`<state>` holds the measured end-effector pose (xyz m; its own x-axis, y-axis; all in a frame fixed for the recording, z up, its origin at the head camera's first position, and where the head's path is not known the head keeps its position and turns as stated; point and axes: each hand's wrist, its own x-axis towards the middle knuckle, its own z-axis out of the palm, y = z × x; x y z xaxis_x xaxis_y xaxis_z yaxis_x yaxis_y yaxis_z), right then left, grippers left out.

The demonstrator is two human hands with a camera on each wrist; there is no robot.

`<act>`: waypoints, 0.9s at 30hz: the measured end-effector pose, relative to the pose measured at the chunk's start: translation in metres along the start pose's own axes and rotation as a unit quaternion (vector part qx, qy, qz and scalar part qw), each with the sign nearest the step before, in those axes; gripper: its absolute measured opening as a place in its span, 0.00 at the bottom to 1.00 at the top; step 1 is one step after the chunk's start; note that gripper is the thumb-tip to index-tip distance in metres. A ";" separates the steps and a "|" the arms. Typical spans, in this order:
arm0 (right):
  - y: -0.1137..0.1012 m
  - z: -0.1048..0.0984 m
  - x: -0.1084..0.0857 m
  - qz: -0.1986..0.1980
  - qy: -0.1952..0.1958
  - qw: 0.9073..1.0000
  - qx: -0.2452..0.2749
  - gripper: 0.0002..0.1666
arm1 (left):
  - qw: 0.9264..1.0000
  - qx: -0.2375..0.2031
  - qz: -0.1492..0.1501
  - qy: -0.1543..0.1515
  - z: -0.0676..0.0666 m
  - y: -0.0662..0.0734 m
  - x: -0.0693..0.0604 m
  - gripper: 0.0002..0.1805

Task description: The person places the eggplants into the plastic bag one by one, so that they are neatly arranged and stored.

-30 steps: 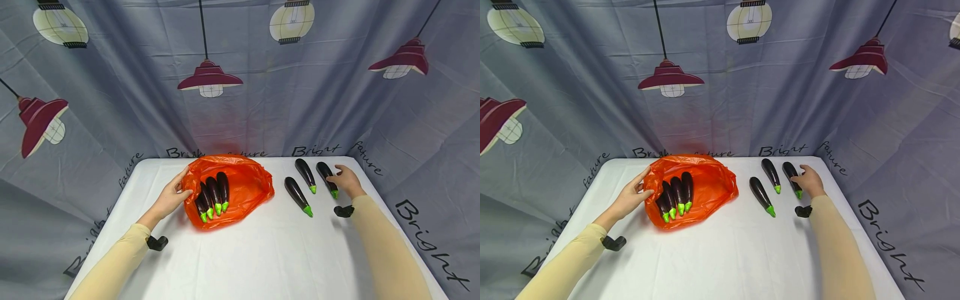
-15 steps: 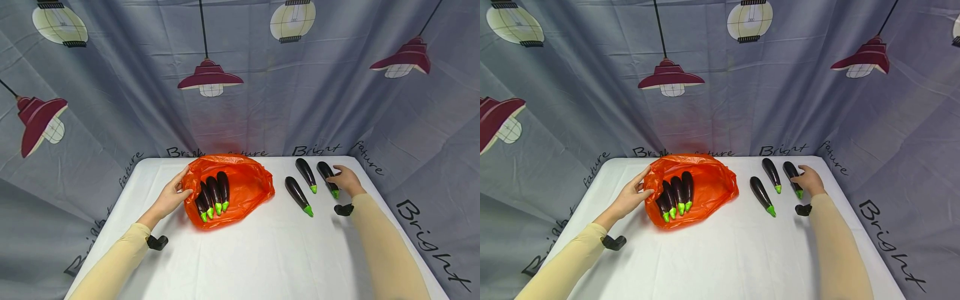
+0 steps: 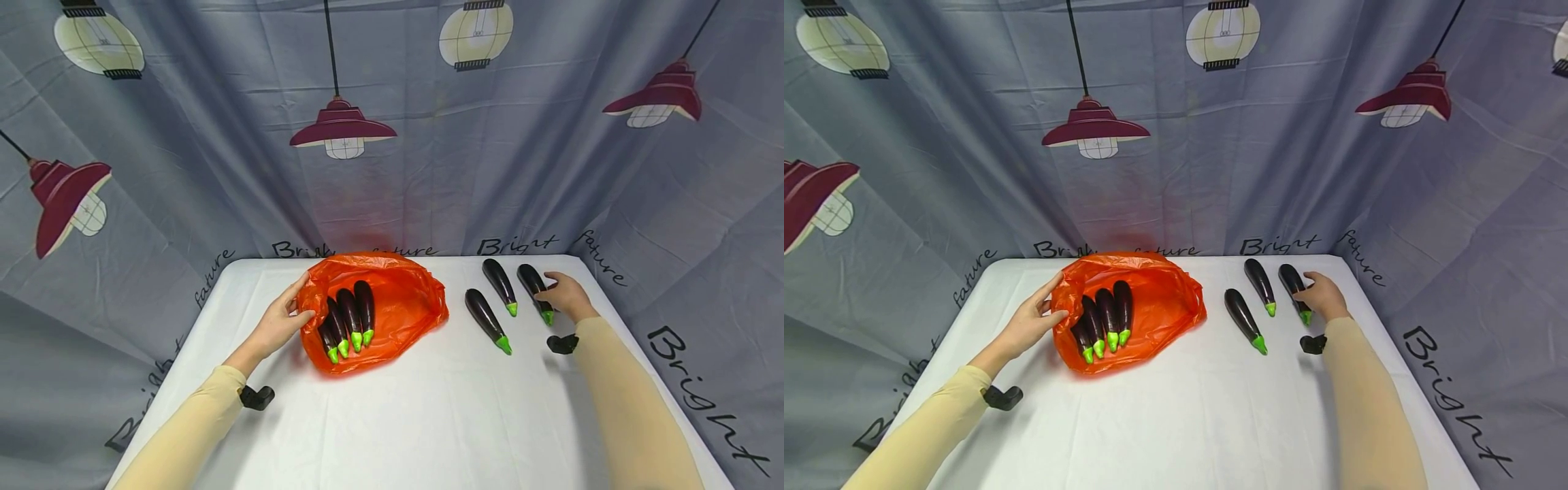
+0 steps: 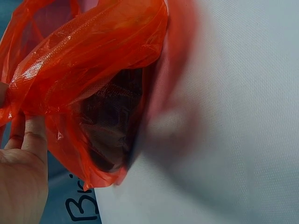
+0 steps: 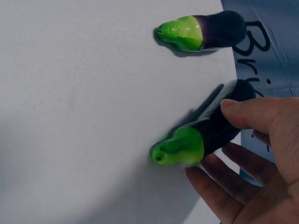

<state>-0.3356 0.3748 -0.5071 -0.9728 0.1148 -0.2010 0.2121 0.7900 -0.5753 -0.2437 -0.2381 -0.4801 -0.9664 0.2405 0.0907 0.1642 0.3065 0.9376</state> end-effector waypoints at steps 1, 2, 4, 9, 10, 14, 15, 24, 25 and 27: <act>0.000 0.000 0.001 0.002 0.000 1.000 -0.001 0.47 | 1.000 -0.001 0.000 0.000 0.000 0.000 0.000 0.45; 0.000 0.000 0.001 0.002 -0.001 1.000 -0.001 0.47 | 1.000 0.001 0.001 0.002 0.000 0.000 0.000 0.45; 0.000 0.000 0.001 0.003 -0.002 1.000 -0.001 0.47 | 1.000 0.004 0.008 0.005 0.001 0.000 0.000 0.45; 0.000 0.000 0.001 0.002 -0.007 1.000 -0.004 0.47 | 1.000 0.003 0.020 0.011 0.001 -0.002 0.001 0.46; 0.000 -0.001 0.001 0.002 -0.007 1.000 -0.006 0.47 | 1.000 0.001 0.019 0.010 0.001 -0.002 0.001 0.46; 0.001 -0.002 0.001 -0.001 -0.009 1.000 -0.007 0.47 | 1.000 -0.004 0.017 0.009 0.001 -0.001 0.001 0.46; 0.001 -0.002 0.001 -0.002 -0.009 1.000 -0.007 0.47 | 1.000 -0.004 0.017 0.008 0.001 -0.001 0.001 0.46; -0.001 -0.002 0.000 0.005 -0.010 1.000 -0.010 0.47 | 1.000 -0.007 0.011 0.010 0.001 0.000 0.000 0.46; -0.001 -0.002 0.000 0.005 -0.010 1.000 -0.010 0.47 | 1.000 -0.006 0.010 0.010 0.001 0.000 0.000 0.46; -0.001 -0.002 0.000 0.005 -0.010 1.000 -0.010 0.47 | 1.000 -0.007 0.007 0.009 0.001 0.000 0.000 0.46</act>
<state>-0.3358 0.3754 -0.5048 -0.9688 0.1104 -0.2218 0.2190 0.8007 -0.5576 -0.2438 -0.2372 -0.4805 -0.9677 0.2271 0.1096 0.1748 0.2909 0.9406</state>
